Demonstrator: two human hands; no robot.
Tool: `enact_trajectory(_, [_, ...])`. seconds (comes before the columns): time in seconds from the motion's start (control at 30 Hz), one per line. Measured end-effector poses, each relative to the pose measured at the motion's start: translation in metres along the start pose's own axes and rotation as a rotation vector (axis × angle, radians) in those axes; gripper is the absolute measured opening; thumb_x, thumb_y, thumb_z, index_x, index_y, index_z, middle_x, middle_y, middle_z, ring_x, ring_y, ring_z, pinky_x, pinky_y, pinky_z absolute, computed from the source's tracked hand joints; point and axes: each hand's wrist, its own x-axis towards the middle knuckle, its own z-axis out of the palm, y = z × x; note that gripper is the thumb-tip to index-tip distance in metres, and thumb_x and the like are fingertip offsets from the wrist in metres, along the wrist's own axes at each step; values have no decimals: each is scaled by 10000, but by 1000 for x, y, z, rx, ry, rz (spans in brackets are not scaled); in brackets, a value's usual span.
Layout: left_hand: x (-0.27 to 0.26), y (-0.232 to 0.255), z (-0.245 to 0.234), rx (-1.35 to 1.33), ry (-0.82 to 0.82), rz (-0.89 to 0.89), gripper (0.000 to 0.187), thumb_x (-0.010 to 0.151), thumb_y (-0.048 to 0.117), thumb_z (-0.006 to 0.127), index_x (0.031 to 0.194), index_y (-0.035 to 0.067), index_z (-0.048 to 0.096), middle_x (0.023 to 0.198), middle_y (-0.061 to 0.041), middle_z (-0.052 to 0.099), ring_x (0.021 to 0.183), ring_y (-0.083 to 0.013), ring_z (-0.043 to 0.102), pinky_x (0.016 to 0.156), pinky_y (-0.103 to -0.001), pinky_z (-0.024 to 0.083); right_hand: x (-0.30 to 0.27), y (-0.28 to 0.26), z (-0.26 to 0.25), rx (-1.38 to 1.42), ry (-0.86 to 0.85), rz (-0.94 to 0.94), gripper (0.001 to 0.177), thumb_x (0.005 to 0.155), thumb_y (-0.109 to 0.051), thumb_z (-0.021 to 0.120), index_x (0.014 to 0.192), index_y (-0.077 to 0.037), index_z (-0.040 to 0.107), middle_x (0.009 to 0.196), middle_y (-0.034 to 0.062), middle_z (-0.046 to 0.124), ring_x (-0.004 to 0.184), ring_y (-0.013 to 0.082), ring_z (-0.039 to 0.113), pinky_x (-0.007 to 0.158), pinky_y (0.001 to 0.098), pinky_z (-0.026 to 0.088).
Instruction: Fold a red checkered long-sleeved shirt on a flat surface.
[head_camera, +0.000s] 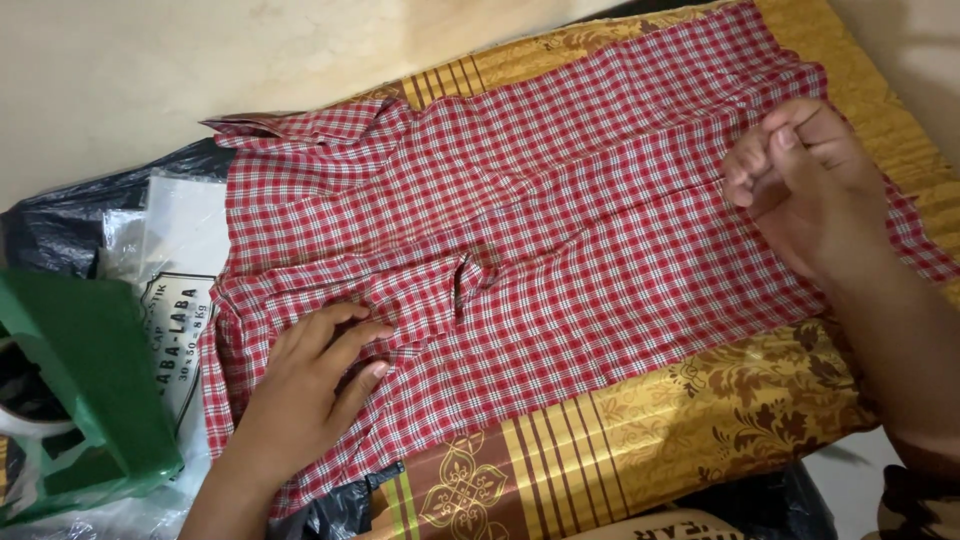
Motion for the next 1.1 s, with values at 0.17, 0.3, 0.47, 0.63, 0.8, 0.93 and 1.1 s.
enact_trajectory(0.17, [-1,-1,1,4,8,17,415,1008,375,530,1393,233,598,1378,-45,545,1308,-264,504,1027,-514,405,-2,-6,8,-39,31,-7,59,1132,-150,551,1189,-168,554,994,-24,563,901,70,517,739,192,459])
enact_trajectory(0.3, [-1,-4,2,13,5,25,408,1003,371,539,1385,240,603,1397,-50,538,1336,-282,491,1028,-532,400,-3,-2,4,-118,27,-21,103,1180,-104,448,1216,-173,517,995,-25,495,930,82,472,782,215,423])
enact_trajectory(0.47, [-1,-2,1,3,19,30,418,1005,370,540,1397,235,594,1383,-49,536,1314,-275,500,1024,-520,408,-4,0,3,-144,55,-9,88,1195,-122,420,1207,-177,488,993,-20,449,936,103,446,812,253,412])
enact_trajectory(0.63, [-1,-2,2,10,27,34,439,1000,368,553,1415,228,588,1387,-53,537,1321,-276,496,1040,-532,404,-2,-2,5,-175,114,14,139,1185,-59,380,1163,-156,477,956,-10,445,907,115,461,789,251,432])
enact_trajectory(0.8, [-2,-4,2,2,19,48,442,1010,381,531,1424,231,575,1415,-68,528,1334,-301,490,1040,-551,399,3,10,-4,-306,171,63,128,1197,-35,415,1242,-115,504,970,36,529,890,132,536,786,269,482])
enact_trajectory(0.93, [-2,-1,0,5,20,44,421,1016,383,518,1402,227,578,1395,-62,534,1333,-293,495,1049,-548,397,7,-3,14,-423,123,103,147,1173,0,422,1277,-65,503,895,64,525,817,159,517,754,286,475])
enact_trajectory(1.1, [-1,0,0,3,25,50,422,1008,392,541,1394,223,578,1389,-54,529,1315,-276,505,1027,-531,413,6,-22,41,-707,204,277,189,1184,-87,394,1258,-33,560,828,58,538,744,162,506,724,311,440])
